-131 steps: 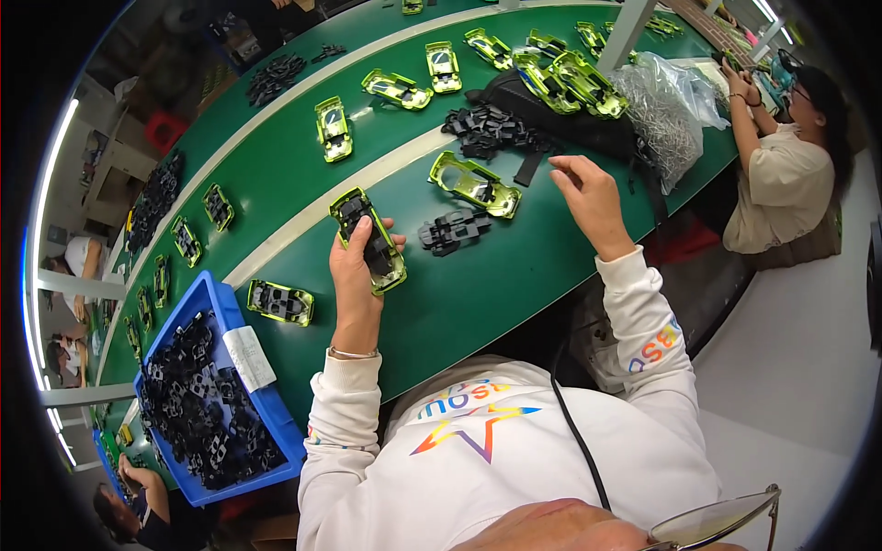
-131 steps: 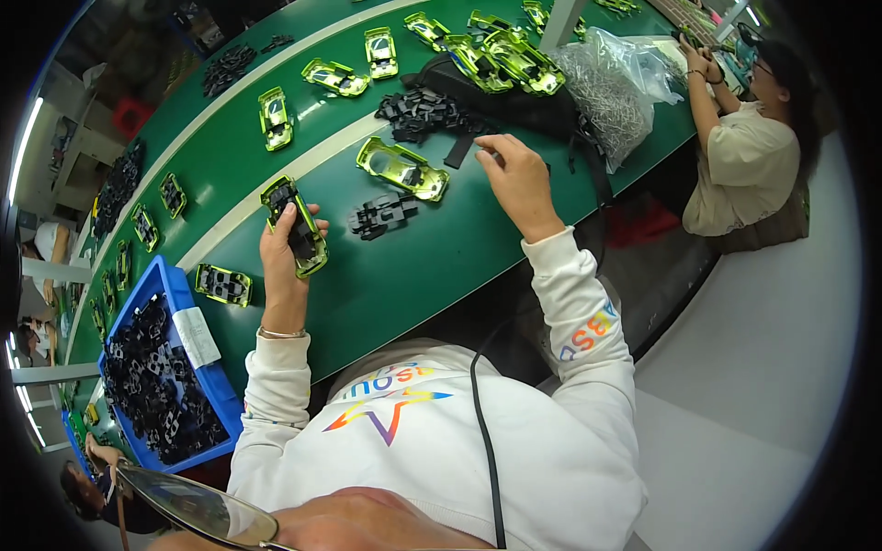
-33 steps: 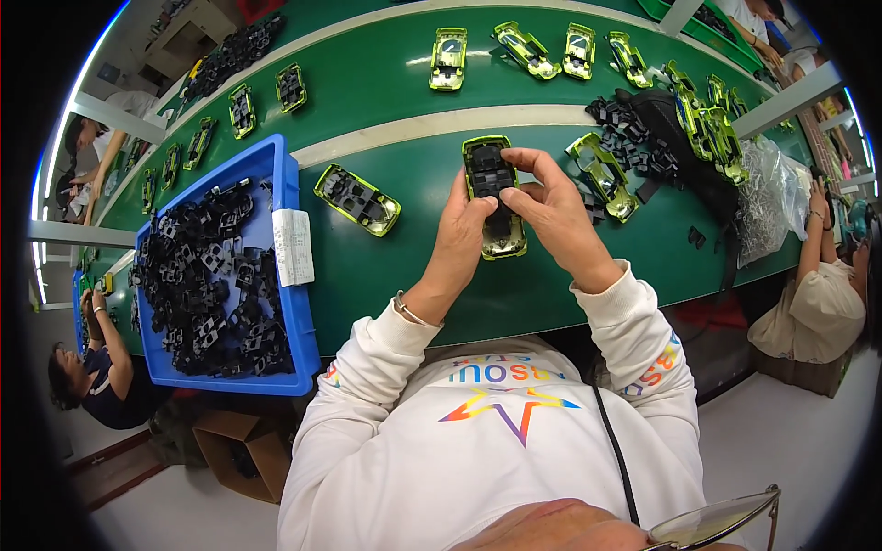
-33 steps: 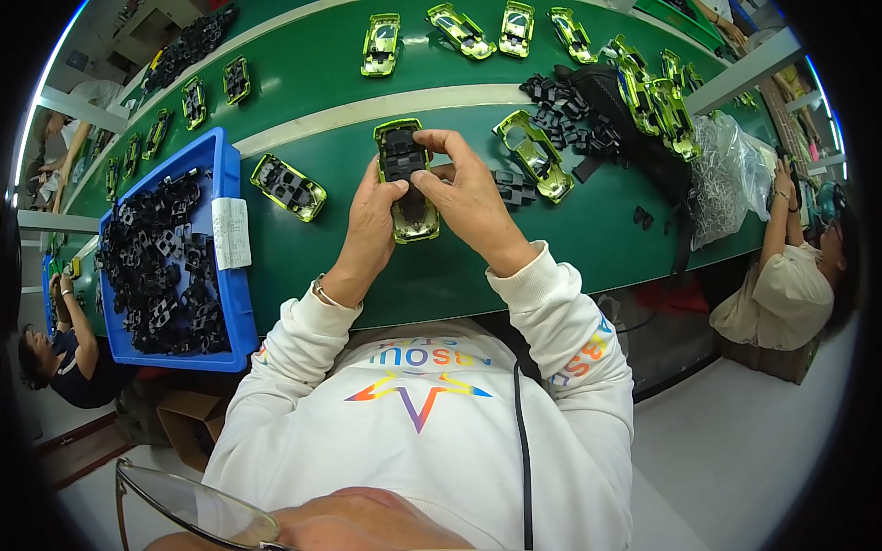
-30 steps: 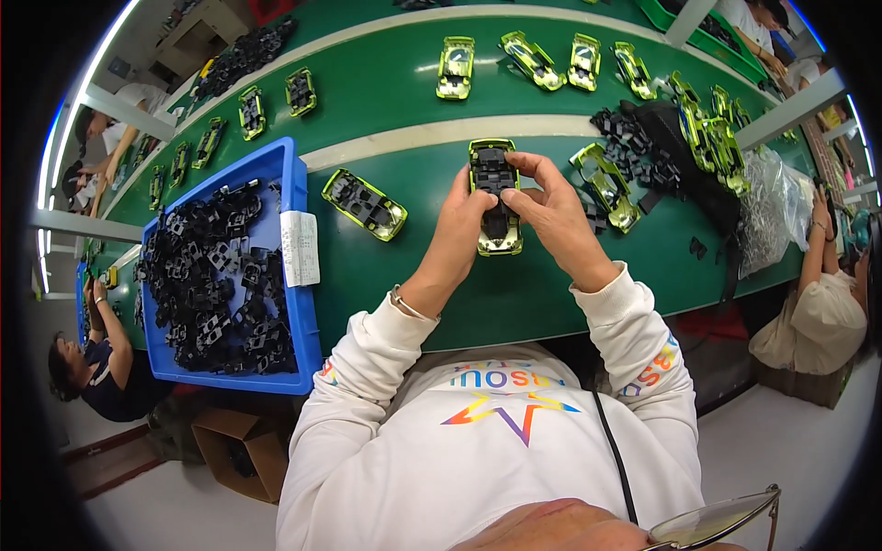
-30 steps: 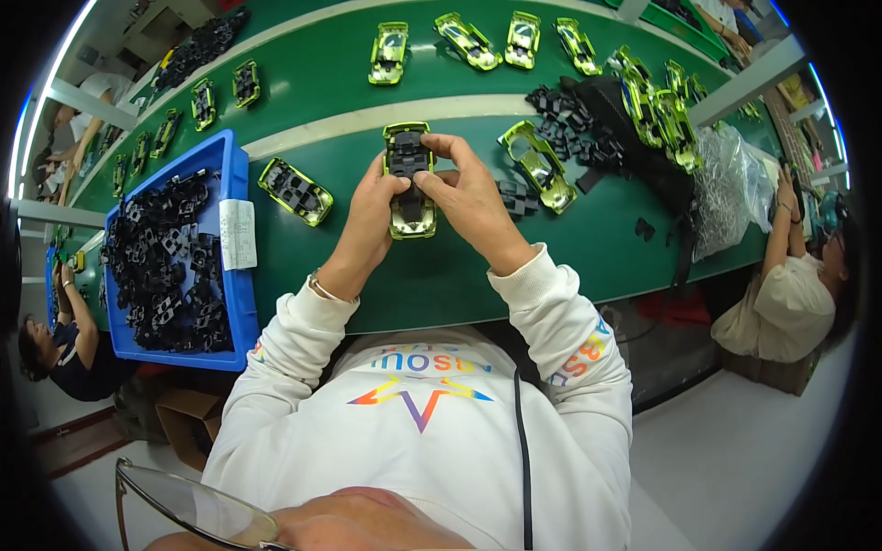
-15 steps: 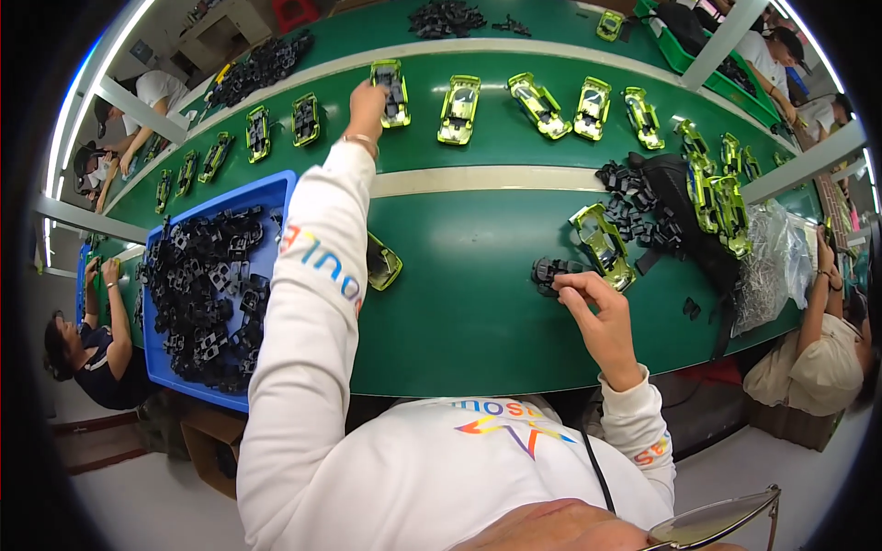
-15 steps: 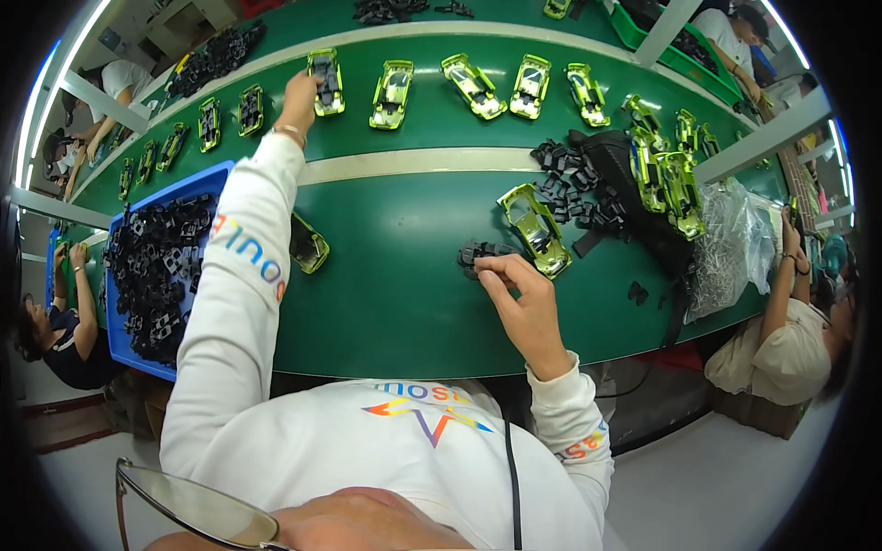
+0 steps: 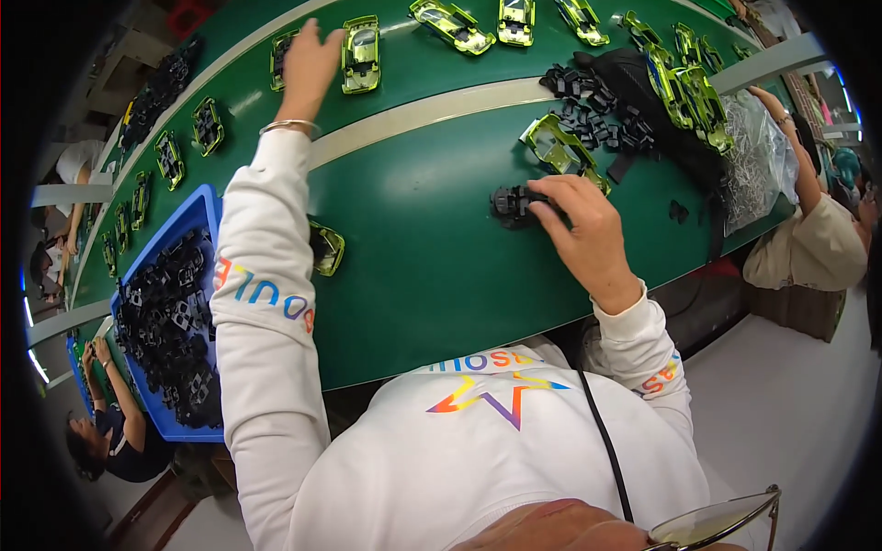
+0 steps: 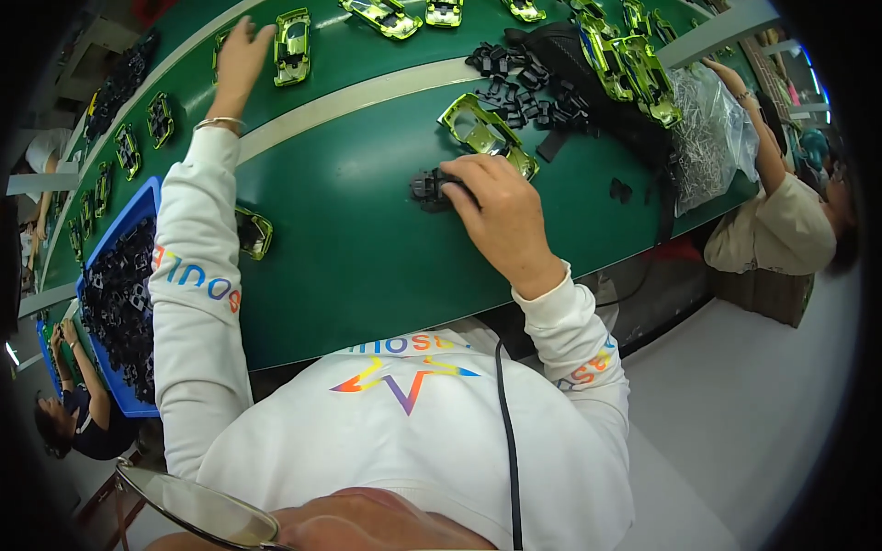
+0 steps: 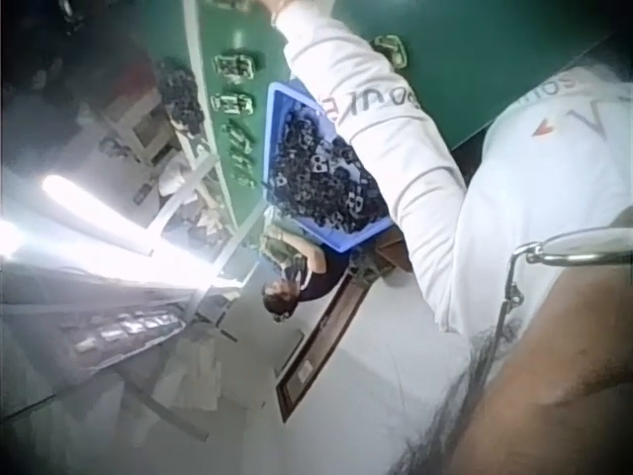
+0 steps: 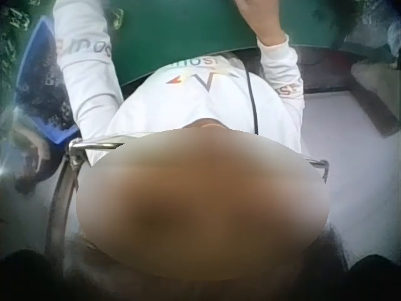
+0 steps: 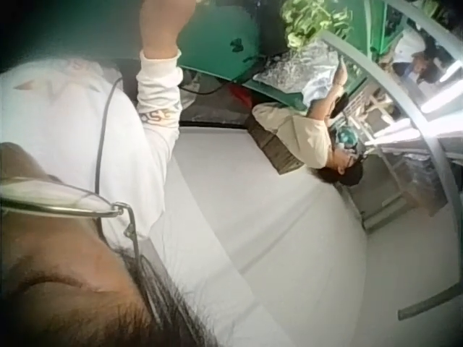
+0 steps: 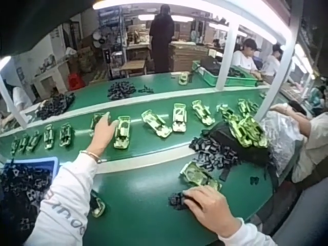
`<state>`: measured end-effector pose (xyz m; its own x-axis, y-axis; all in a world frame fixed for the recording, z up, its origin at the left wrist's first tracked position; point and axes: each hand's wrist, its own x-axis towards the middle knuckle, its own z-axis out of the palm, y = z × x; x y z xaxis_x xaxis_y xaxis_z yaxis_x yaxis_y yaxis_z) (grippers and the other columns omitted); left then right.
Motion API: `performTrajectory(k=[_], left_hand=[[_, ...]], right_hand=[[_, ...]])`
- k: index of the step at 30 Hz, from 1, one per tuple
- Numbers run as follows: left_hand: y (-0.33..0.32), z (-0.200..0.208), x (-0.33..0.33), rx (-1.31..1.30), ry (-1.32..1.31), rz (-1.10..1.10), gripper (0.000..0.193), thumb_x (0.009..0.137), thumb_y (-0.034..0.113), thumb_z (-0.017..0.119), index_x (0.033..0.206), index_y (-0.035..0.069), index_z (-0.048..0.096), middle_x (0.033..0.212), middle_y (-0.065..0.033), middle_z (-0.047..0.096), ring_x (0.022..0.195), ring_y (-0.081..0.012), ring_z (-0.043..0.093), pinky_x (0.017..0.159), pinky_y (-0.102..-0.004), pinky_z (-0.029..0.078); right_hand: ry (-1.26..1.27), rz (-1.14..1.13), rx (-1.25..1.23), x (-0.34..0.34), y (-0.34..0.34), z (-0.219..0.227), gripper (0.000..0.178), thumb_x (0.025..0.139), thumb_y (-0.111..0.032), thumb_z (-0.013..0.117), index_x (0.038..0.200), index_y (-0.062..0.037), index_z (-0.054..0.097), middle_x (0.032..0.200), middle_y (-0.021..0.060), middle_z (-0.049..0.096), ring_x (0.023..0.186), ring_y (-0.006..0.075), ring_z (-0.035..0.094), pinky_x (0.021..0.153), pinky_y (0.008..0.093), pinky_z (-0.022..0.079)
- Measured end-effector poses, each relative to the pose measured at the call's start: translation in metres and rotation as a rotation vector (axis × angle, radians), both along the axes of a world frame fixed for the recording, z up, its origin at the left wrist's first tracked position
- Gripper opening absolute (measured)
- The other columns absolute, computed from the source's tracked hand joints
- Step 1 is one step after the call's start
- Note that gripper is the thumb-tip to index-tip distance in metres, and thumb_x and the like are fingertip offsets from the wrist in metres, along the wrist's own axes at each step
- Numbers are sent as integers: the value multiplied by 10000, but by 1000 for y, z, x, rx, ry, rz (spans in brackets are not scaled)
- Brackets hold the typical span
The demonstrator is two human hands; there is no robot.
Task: The person assembles toy cars by hand, fitting black plastic interior parts into green car bodies, placing them on the conveyor belt, and snapping separate black plastic chassis components together.
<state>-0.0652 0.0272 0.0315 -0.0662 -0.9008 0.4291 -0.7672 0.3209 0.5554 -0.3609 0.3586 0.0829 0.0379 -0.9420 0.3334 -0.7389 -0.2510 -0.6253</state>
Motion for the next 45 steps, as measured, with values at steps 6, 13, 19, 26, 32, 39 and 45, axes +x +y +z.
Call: performTrajectory(k=[6, 13, 19, 26, 32, 39, 45], left_hand=[[32, -15, -52, 215, -154, 146, 766, 722, 466, 782, 1239, -33, 516, 1205, -249, 583, 1153, -392, 559, 942, -424, 488], [81, -5, -52, 256, 894, 54, 703, 661, 153, 876, 1189, -69, 469, 1052, -175, 607, 884, -252, 665, 730, -339, 553], [210, 23, -74, 554, 1286, -126, 547, 808, 142, 787, 1226, 19, 456, 997, -147, 646, 801, -245, 700, 636, -365, 574], [280, 22, -73, 531, 1692, -294, 541, 1047, 499, 349, 1307, 41, 470, 1117, -117, 632, 999, -226, 653, 872, -373, 542], [303, 28, -65, 602, 1648, -292, 532, 1077, 434, 249, 1293, 13, 491, 1223, -141, 623, 1104, -234, 622, 956, -382, 513], [308, 30, -62, 574, 1661, -235, 546, 1077, 435, 250, 1294, -2, 495, 1206, -135, 629, 1060, -240, 635, 938, -381, 521], [310, 32, -59, 546, 1689, -259, 558, 1077, 440, 240, 1299, -5, 493, 1207, -128, 626, 1038, -242, 643, 926, -380, 525]], right_hand=[[335, 107, 60, 7, 12, -5, 448, 781, -53, 719, 1214, -46, 605, 1237, 102, 595, 1102, 291, 562, 926, 392, 480], [365, 153, 3, -13, 22, -1, 507, 762, -4, 709, 1250, -78, 597, 1206, 110, 600, 1098, 304, 559, 941, 395, 476], [203, 209, 81, -24, 16, 5, 524, 772, -142, 787, 1260, -71, 611, 1021, 105, 606, 921, 279, 598, 773, 375, 500], [-212, 292, -21, 51, 4, 32, 533, 813, -246, 787, 1281, -63, 607, 881, 99, 591, 721, 232, 598, 654, 332, 502], [191, 202, -265, 89, -8, 11, 557, 817, -397, 732, 1284, -121, 607, 849, 72, 594, 705, 252, 579, 609, 377, 451], [338, 129, -357, 105, -5, 18, 559, 804, -415, 728, 1277, -137, 617, 839, 31, 589, 753, 208, 564, 669, 350, 395], [337, 133, -403, 109, -5, 19, 557, 787, -415, 738, 1258, -135, 637, 836, 18, 587, 747, 190, 543, 676, 349, 371]])
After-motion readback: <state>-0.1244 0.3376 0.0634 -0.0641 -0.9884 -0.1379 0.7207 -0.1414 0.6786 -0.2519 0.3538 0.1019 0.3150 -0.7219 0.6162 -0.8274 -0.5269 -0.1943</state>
